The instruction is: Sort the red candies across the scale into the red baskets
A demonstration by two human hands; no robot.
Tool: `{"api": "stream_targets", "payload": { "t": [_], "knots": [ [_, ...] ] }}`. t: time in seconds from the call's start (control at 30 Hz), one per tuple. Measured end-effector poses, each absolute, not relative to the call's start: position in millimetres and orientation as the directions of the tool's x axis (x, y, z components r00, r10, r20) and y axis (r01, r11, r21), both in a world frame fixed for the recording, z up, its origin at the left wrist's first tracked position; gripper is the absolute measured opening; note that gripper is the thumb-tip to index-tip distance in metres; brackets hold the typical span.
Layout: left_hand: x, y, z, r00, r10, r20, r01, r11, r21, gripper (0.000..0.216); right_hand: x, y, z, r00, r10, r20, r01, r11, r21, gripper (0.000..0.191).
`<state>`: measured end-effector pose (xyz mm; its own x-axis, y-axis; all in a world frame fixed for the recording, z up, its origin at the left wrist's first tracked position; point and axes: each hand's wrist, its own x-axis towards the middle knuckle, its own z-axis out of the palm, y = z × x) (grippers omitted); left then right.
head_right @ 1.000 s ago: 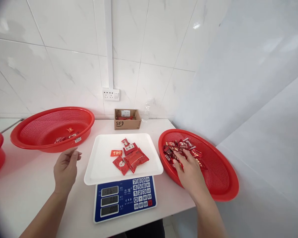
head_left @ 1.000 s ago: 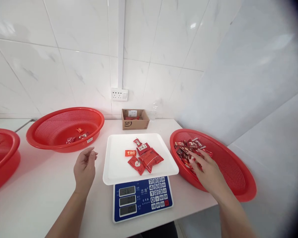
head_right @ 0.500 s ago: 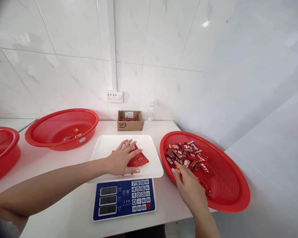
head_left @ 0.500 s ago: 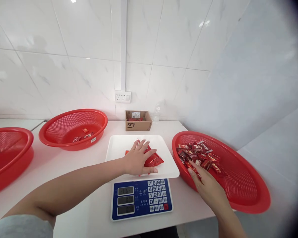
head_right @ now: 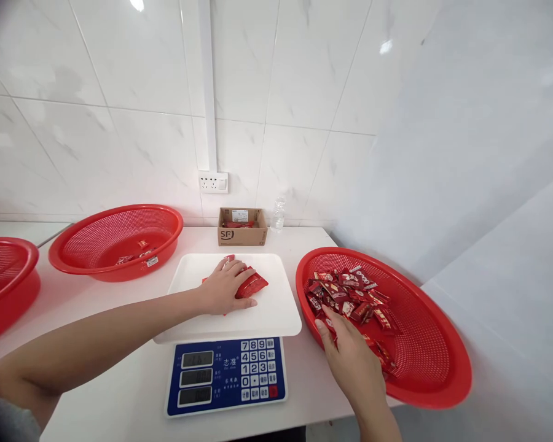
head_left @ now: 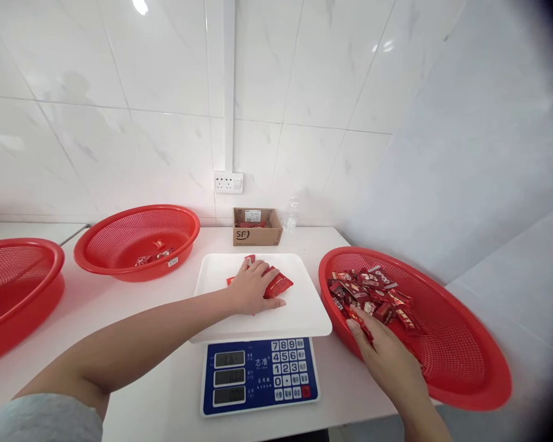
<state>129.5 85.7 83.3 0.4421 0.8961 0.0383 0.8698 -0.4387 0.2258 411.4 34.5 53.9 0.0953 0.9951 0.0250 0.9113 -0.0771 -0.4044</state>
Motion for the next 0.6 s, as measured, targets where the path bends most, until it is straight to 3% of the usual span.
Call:
{"api": "stream_targets", "payload": {
  "t": [0.17, 0.3, 0.47, 0.6],
  "knots": [
    [136.6, 72.3, 89.5, 0.476, 0.878, 0.038, 0.828, -0.463, 0.316, 0.053, 410.9, 34.1, 53.3, 0.108, 0.993, 0.050, 0.918, -0.081, -0.389, 0.061],
    [140.2, 65.8, 97.6, 0.460, 0.888, 0.013, 0.778, -0.410, 0.476, 0.054, 410.5, 33.9, 53.6, 0.111, 0.991, 0.075, 0.924, -0.075, -0.376, 0.058],
    [132.7, 78.1, 105.9, 0.373, 0.926, -0.058, 0.625, -0.204, 0.753, 0.053, 409.6, 33.3, 54.5, 0.116, 0.991, 0.074, 0.928, -0.081, -0.365, 0.058],
    [119.6, 90.2, 105.6, 0.346, 0.929, -0.135, 0.463, -0.044, 0.885, 0.047, 409.6, 33.2, 54.6, 0.115, 0.990, 0.083, 0.930, -0.079, -0.358, 0.058]
  ]
}}
